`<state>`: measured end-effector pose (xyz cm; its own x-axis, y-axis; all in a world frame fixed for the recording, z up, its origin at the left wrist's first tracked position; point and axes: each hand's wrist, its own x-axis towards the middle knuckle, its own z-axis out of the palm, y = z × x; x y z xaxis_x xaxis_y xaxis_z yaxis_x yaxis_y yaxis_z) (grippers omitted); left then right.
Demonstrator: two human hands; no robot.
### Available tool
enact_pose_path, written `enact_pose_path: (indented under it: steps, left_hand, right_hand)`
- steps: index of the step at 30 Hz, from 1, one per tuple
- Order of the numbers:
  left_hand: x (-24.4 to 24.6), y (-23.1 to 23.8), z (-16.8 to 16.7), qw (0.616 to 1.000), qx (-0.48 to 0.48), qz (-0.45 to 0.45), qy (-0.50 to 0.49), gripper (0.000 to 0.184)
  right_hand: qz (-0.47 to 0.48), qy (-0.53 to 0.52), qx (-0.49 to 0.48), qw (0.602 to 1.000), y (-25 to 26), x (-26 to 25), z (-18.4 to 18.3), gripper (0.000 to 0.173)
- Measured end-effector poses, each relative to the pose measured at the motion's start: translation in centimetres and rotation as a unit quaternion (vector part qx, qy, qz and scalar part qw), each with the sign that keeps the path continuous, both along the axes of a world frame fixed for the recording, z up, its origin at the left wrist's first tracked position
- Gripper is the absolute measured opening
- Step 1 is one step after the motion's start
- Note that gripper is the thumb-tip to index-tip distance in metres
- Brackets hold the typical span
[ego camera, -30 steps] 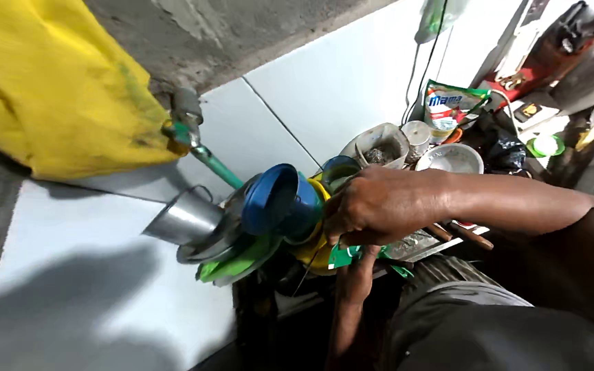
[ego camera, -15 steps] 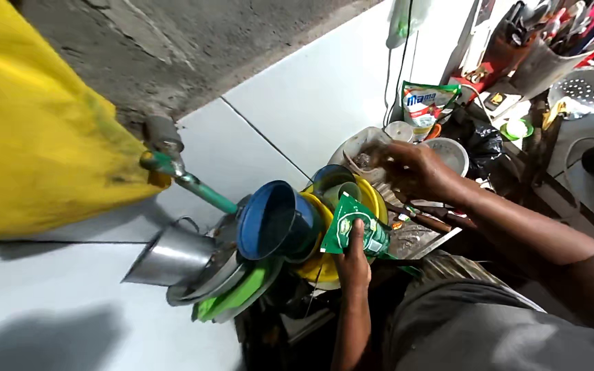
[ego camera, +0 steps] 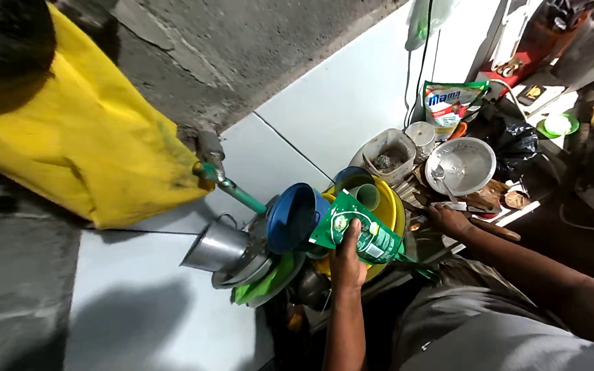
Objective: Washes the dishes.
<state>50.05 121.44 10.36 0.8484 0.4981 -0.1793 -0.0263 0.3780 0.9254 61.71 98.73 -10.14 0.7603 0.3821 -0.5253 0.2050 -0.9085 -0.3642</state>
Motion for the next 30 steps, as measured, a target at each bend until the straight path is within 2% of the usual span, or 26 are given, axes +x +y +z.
enact_pose_path:
  steps: [4,8,10,12,16,19,21,30]
  left_hand:
    - [-0.1,-0.3,0.7,1.0,0.016,0.014,0.006,0.029]
    - [-0.4,-0.2,0.1,1.0,0.031,0.003,0.005,0.032]
    - [-0.5,-0.2,-0.3,0.999,0.044,-0.007,0.006,0.034]
    - [-0.6,-0.4,-0.4,0.998,0.059,-0.01,0.011,0.033]
    - [-0.7,-1.0,-0.5,0.996,0.084,-0.025,0.018,0.033]
    - [-0.8,-1.7,-0.1,0.994,0.099,-0.047,0.028,0.031]
    - [-0.9,-1.9,0.3,0.992,0.105,-0.062,0.033,0.034]
    - [-2.0,-2.3,1.6,0.994,0.083,-0.075,0.001,0.032]
  right_hand:
    - [-0.009,0.009,0.047,0.999,-1.1,-1.0,1.2,0.051]
    - [-0.014,0.022,0.12,0.992,-4.1,-3.6,5.6,0.051]
    - [-0.013,0.028,0.193,0.981,-5.9,-4.7,7.8,0.049]
    - [0.01,0.0,0.283,0.959,-7.2,-5.3,9.9,0.05]
    - [0.084,-0.094,0.454,0.882,-6.1,-4.8,15.8,0.049]
    - [0.115,-0.104,0.461,0.874,-3.5,-4.1,20.3,0.049]
    - [0.147,-0.1,0.442,0.879,-2.1,-3.4,22.0,0.048]
    - [0.248,-0.086,0.409,0.874,0.3,-1.5,24.4,0.052]
